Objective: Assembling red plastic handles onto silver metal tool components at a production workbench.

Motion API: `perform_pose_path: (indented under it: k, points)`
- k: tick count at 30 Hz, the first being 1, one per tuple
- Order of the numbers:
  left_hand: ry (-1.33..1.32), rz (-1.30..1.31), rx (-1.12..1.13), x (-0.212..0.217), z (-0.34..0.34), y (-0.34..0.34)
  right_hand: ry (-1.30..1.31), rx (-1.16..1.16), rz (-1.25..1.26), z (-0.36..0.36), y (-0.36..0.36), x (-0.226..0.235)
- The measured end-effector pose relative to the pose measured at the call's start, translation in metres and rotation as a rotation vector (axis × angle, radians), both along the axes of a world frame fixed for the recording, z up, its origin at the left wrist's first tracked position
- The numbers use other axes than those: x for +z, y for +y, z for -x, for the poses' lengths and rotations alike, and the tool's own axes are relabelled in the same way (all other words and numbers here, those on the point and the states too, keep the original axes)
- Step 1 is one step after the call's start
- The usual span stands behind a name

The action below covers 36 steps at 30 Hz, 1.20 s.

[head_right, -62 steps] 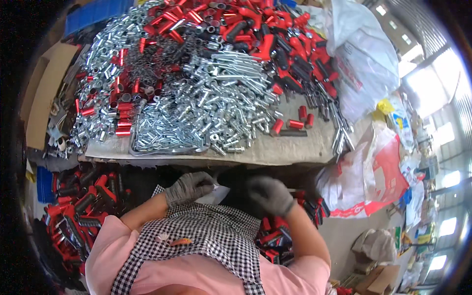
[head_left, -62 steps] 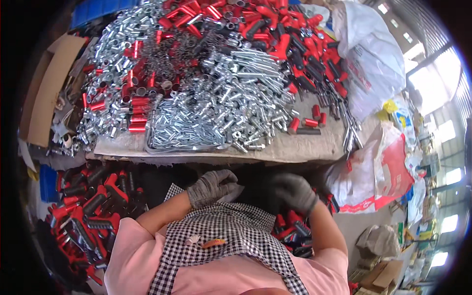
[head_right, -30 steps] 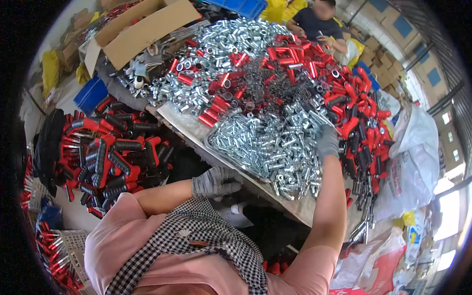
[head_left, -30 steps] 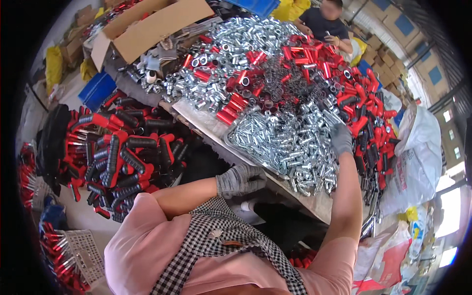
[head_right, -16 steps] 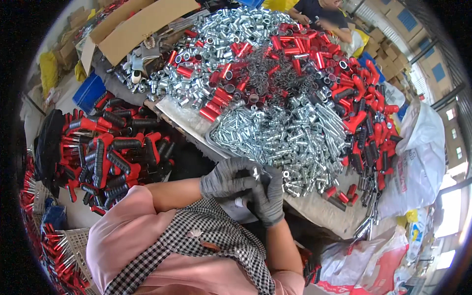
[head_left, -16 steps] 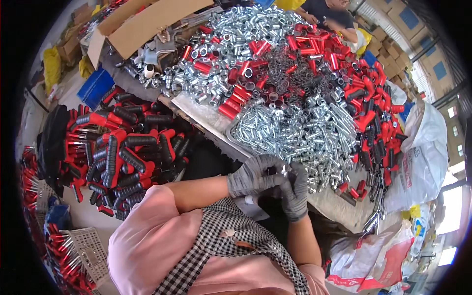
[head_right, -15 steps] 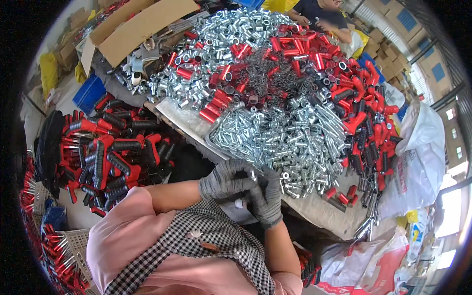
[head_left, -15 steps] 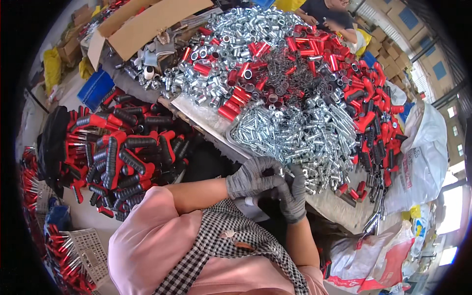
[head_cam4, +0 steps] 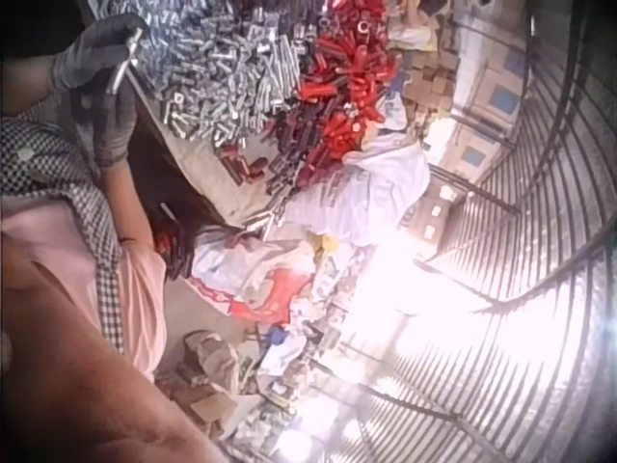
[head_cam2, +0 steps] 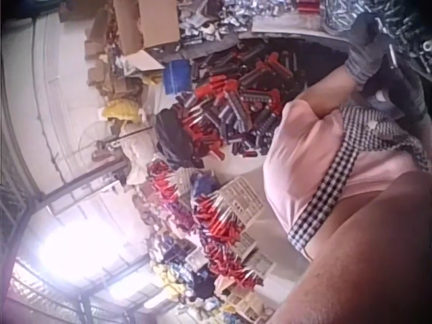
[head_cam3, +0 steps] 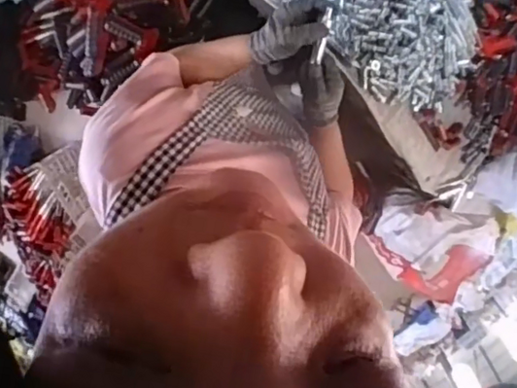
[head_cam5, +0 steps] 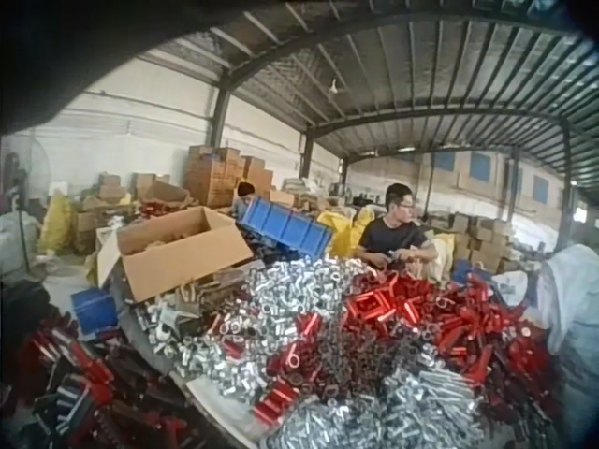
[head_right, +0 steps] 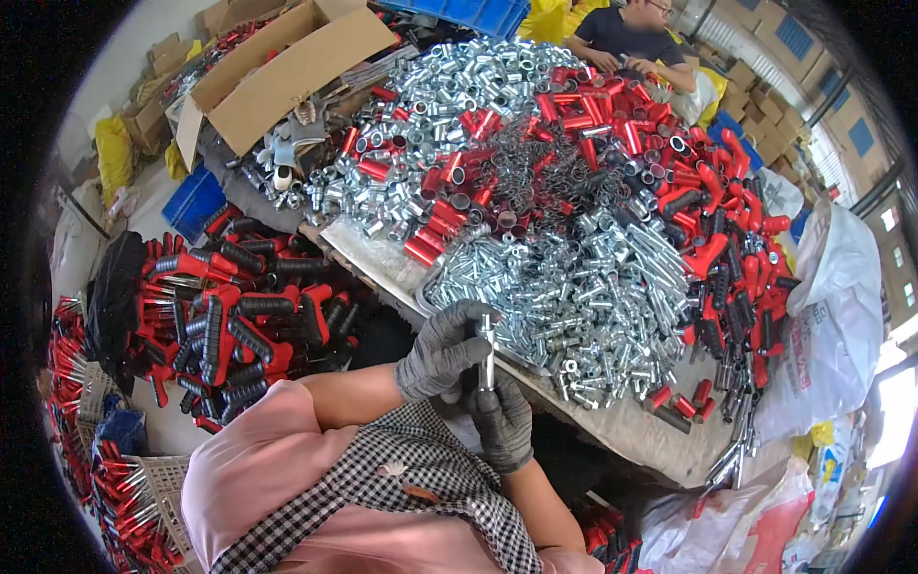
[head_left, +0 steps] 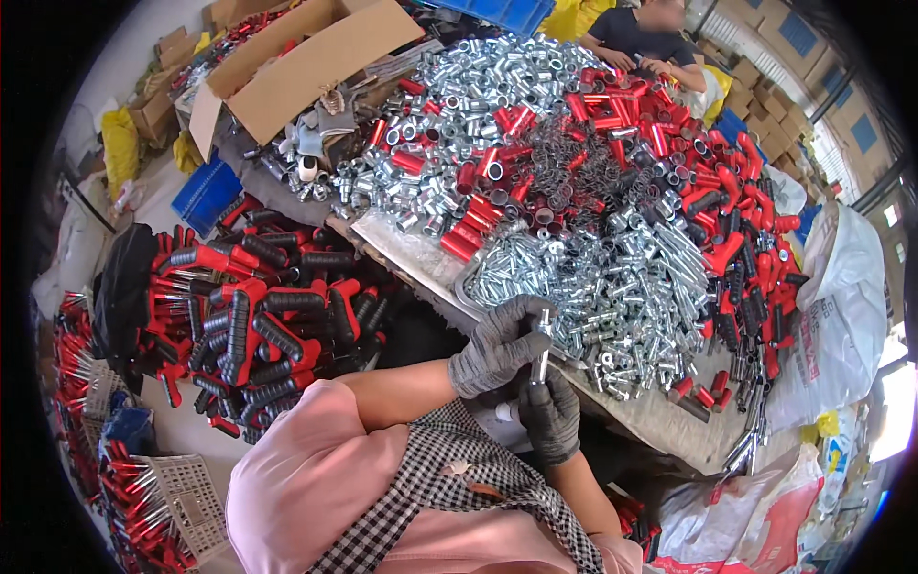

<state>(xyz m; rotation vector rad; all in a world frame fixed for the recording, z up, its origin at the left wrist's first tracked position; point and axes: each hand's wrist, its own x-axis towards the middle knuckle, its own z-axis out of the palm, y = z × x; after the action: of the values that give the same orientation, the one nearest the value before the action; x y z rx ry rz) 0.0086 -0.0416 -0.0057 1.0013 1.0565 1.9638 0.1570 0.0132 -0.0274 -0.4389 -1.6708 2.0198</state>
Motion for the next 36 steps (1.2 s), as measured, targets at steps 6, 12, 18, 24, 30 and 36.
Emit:
perform_pose_path:
  k: [6, 12, 18, 24, 30, 36]
  points:
    - [0.273, 0.001, 0.062, 0.002, 0.006, 0.003, 0.000, 0.018, 0.076, 0.001, -0.003, 0.000]
    - [0.103, 0.031, 0.042, 0.002, 0.001, 0.005, 0.032, 0.041, 0.102, 0.002, -0.007, -0.010]
    - [0.283, -0.190, -0.012, -0.015, 0.008, 0.019, 0.101, 0.020, 0.125, 0.011, -0.009, -0.001]
    - [0.166, -0.164, -0.261, -0.016, 0.009, 0.019, 0.067, -0.054, 0.030, 0.009, 0.005, -0.025]
    - [0.869, -0.200, -0.070, 0.014, 0.039, 0.025, 0.091, -0.034, 0.207, 0.018, 0.019, 0.004]
    - [0.912, 0.123, 0.358, 0.080, 0.129, 0.063, 0.045, -0.249, -0.295, -0.002, 0.058, -0.040]
